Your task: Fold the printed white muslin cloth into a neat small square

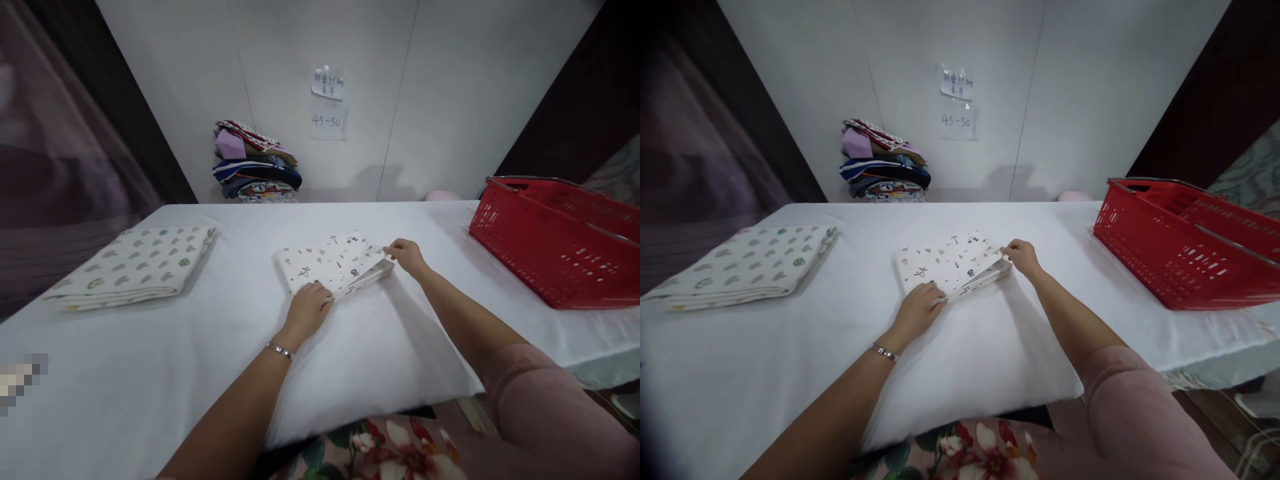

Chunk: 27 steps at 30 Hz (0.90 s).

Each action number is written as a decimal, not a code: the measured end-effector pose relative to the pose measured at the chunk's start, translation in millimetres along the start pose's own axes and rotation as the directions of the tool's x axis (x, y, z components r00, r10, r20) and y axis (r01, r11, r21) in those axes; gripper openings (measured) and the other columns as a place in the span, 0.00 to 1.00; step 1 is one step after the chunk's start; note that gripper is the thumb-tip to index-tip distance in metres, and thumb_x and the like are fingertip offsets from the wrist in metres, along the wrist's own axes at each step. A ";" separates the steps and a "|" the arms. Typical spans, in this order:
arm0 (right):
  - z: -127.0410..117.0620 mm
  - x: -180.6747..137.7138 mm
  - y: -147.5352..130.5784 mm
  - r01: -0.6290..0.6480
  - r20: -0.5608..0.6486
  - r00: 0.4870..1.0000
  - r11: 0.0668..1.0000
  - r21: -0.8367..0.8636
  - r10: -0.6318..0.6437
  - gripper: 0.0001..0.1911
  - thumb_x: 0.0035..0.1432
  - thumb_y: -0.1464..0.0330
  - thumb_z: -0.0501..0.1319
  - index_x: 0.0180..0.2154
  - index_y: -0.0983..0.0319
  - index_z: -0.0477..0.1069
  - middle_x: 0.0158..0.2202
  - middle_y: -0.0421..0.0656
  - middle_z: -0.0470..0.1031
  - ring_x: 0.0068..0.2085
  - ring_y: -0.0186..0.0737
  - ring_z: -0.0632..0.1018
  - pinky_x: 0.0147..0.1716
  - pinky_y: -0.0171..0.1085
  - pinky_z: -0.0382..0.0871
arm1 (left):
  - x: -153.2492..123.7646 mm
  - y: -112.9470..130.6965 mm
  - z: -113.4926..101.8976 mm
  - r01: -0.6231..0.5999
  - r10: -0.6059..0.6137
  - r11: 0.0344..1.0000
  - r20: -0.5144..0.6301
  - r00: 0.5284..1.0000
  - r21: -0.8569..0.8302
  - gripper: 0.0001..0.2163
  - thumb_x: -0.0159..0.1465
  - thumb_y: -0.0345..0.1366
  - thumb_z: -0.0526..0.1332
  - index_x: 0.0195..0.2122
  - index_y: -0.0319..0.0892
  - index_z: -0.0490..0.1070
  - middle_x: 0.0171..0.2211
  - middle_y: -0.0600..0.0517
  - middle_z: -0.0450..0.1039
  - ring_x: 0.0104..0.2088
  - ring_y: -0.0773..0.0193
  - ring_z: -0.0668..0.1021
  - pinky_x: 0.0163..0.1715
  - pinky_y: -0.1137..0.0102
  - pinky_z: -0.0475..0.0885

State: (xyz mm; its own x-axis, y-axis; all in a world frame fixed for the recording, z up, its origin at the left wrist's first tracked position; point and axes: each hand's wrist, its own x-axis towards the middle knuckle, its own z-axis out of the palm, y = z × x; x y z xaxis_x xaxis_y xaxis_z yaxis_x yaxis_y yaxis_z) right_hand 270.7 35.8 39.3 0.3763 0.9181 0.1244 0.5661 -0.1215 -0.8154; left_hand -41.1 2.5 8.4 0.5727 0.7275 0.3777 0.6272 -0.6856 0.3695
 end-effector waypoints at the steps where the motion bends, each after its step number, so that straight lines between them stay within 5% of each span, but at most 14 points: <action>1: 0.0 0.0 -0.3 -0.008 0.008 1.000 1.000 -0.028 0.008 0.15 0.44 0.57 0.62 0.22 0.62 0.67 0.19 0.38 0.67 0.22 0.31 0.65 0.20 0.31 0.55 | 0.0 0.1 -0.2 0.000 0.000 1.000 -0.001 1.000 -0.002 0.04 0.62 0.33 0.56 0.35 0.44 0.70 0.35 0.51 0.69 0.38 0.61 0.69 0.39 0.65 0.66; 9: -10.7 -7.9 -12.4 -0.007 0.002 1.000 0.992 -0.122 0.008 0.11 0.45 0.61 0.62 0.21 0.62 0.67 0.16 0.35 0.62 0.19 0.29 0.61 0.19 0.31 0.53 | -0.2 0.4 -0.3 0.017 -0.017 1.000 0.007 1.000 -0.004 0.04 0.61 0.33 0.57 0.35 0.44 0.70 0.35 0.51 0.69 0.39 0.61 0.69 0.40 0.65 0.66; 17: -18.6 -11.7 -18.1 -0.247 0.153 0.948 0.949 -0.195 0.278 0.09 0.44 0.67 0.64 0.20 0.64 0.67 0.14 0.39 0.66 0.16 0.29 0.63 0.16 0.31 0.52 | 0.1 2.0 -2.0 0.025 -0.025 1.000 0.015 1.000 -0.013 0.05 0.62 0.33 0.56 0.36 0.44 0.70 0.35 0.51 0.69 0.38 0.61 0.69 0.39 0.65 0.66; 27: -8.2 -5.1 -6.2 -0.254 0.212 0.919 0.910 -0.327 0.332 0.11 0.43 0.65 0.66 0.20 0.63 0.66 0.17 0.42 0.71 0.19 0.33 0.71 0.15 0.29 0.56 | 0.4 1.2 -1.4 0.016 -0.016 1.000 0.007 1.000 -0.023 0.04 0.62 0.33 0.56 0.35 0.44 0.70 0.34 0.52 0.69 0.38 0.61 0.69 0.38 0.65 0.66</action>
State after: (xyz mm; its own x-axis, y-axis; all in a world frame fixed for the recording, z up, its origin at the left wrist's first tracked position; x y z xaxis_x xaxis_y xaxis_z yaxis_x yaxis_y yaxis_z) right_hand 271.3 28.7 48.4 0.3787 0.8833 -0.2765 0.6598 -0.4671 -0.5886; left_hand -40.9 1.9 10.1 0.5663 0.7384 0.3661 0.6240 -0.6743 0.3949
